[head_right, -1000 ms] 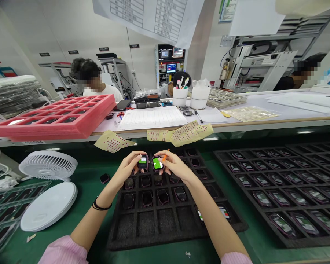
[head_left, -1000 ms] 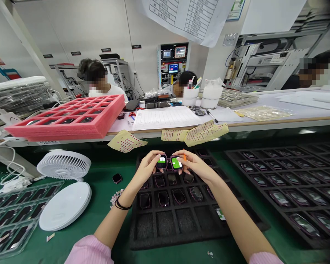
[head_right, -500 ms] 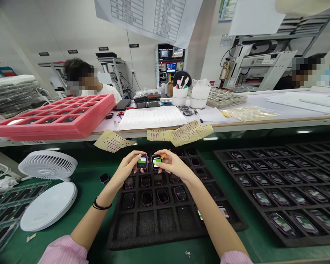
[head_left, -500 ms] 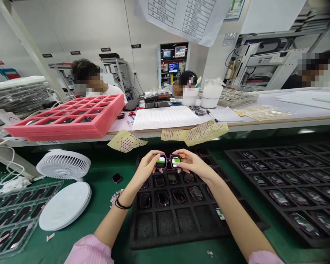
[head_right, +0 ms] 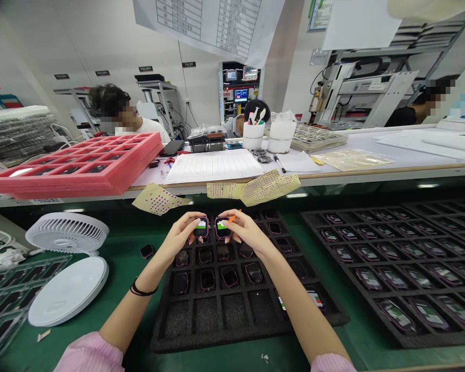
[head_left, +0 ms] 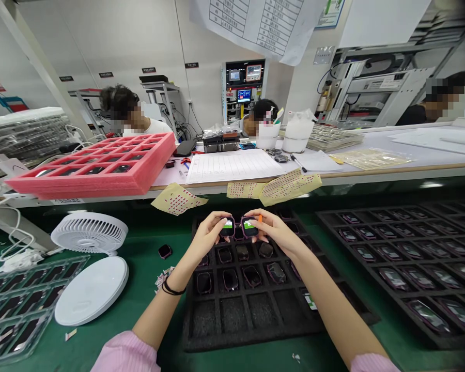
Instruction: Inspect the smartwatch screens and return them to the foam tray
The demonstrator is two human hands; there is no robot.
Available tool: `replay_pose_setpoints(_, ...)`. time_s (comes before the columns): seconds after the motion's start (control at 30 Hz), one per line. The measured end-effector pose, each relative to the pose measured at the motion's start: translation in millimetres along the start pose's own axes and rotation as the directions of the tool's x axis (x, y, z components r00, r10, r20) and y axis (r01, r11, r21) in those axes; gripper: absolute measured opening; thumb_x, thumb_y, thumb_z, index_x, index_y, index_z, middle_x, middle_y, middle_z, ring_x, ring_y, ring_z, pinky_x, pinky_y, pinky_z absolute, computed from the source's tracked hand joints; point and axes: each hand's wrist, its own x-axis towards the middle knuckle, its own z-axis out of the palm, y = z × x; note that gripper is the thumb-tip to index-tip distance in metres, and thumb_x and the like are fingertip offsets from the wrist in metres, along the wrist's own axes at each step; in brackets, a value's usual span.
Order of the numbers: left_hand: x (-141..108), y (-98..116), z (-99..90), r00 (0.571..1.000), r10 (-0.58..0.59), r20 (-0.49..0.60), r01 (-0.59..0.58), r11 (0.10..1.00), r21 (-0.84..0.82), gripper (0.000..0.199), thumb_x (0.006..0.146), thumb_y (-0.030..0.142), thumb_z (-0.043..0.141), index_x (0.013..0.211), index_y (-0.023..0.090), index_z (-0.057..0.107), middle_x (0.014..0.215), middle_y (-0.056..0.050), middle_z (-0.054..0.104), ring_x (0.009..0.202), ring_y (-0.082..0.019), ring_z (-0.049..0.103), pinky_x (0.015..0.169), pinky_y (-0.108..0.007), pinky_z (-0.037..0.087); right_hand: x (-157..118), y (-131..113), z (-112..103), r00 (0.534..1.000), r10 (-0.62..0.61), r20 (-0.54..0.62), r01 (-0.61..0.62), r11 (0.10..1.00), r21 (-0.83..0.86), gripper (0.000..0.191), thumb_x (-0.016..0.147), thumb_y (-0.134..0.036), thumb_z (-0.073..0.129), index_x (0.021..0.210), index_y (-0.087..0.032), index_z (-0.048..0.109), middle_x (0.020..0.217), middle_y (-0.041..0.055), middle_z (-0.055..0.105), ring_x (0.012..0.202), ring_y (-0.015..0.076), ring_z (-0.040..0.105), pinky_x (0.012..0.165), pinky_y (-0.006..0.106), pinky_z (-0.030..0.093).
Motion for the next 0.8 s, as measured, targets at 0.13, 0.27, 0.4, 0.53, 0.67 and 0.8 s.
replay_pose_setpoints(0.13,1.3,-2.8,0.4,1.000,0.015,0.025,-0.014,0.999,-0.032,0.035,0.084,0.041,0.057,0.109,0.017,0.057,0.089,-0.004,0.061,0.056,-0.007,0.056,0.042,-0.018,0.031,-1.3,-2.4,0.8,1.000,0.000,0.006,0.000,1.000,-0.010,0.039,0.073,-0.041,0.071,0.101,-0.018,0.058,0.082,0.0011,0.060,0.051,0.0106,0.061,0.038,0.019,0.028)
replay_pose_setpoints(0.27,1.9,-6.0,0.4,0.999,0.031,0.044,-0.029,0.998,-0.047,0.039,0.080,0.040,0.062,0.110,0.016,0.055,0.096,-0.005,0.062,0.061,-0.008,0.056,0.044,-0.017,0.034,-2.2,-4.3,2.0,1.000,0.008,-0.008,-0.008,1.000,-0.017,0.039,0.070,-0.040,0.073,0.100,-0.018,0.058,0.080,-0.0002,0.059,0.049,0.0095,0.059,0.039,0.020,0.030)
replay_pose_setpoints(0.4,1.5,-4.4,0.3,0.999,0.035,0.036,-0.034,0.999,-0.039,0.037,0.081,0.041,0.061,0.108,0.017,0.056,0.093,-0.005,0.063,0.056,-0.006,0.054,0.044,-0.018,0.034,-1.6,-3.8,2.2,1.000,0.005,-0.017,-0.006,1.000,-0.028,0.039,0.071,-0.043,0.072,0.099,-0.018,0.059,0.079,0.0000,0.060,0.049,0.0097,0.059,0.039,0.020,0.030)
replay_pose_setpoints(0.53,1.0,-1.4,0.1,1.000,0.014,0.008,-0.014,1.000,-0.007,0.033,0.086,0.045,0.053,0.102,0.017,0.061,0.079,-0.002,0.063,0.050,-0.007,0.053,0.042,-0.019,0.032,0.0,0.5,1.3,0.999,0.005,-0.048,-0.005,1.000,-0.008,0.038,0.075,-0.050,0.067,0.096,-0.018,0.061,0.068,-0.0016,0.057,0.048,0.0116,0.059,0.037,0.020,0.029)
replay_pose_setpoints(0.67,1.7,-2.9,-0.6,1.000,0.011,0.014,-0.011,1.000,-0.003,0.032,0.087,0.045,0.050,0.100,0.017,0.062,0.068,0.001,0.060,0.051,-0.010,0.058,0.042,-0.020,0.033,0.1,3.1,0.6,0.998,0.017,-0.060,-0.016,1.000,0.012,0.039,0.077,-0.052,0.064,0.095,-0.018,0.061,0.063,-0.0025,0.055,0.048,0.0119,0.059,0.037,0.020,0.029)
replay_pose_setpoints(0.8,2.6,-6.5,-1.6,0.998,0.015,0.056,-0.013,0.999,-0.048,0.035,0.085,0.040,0.054,0.111,0.017,0.056,0.083,-0.003,0.062,0.061,-0.012,0.061,0.044,-0.019,0.035,0.2,3.4,-0.1,0.997,0.020,-0.068,-0.019,1.000,0.018,0.038,0.078,-0.051,0.064,0.096,-0.018,0.062,0.064,-0.0019,0.056,0.049,0.0120,0.059,0.038,0.020,0.030)
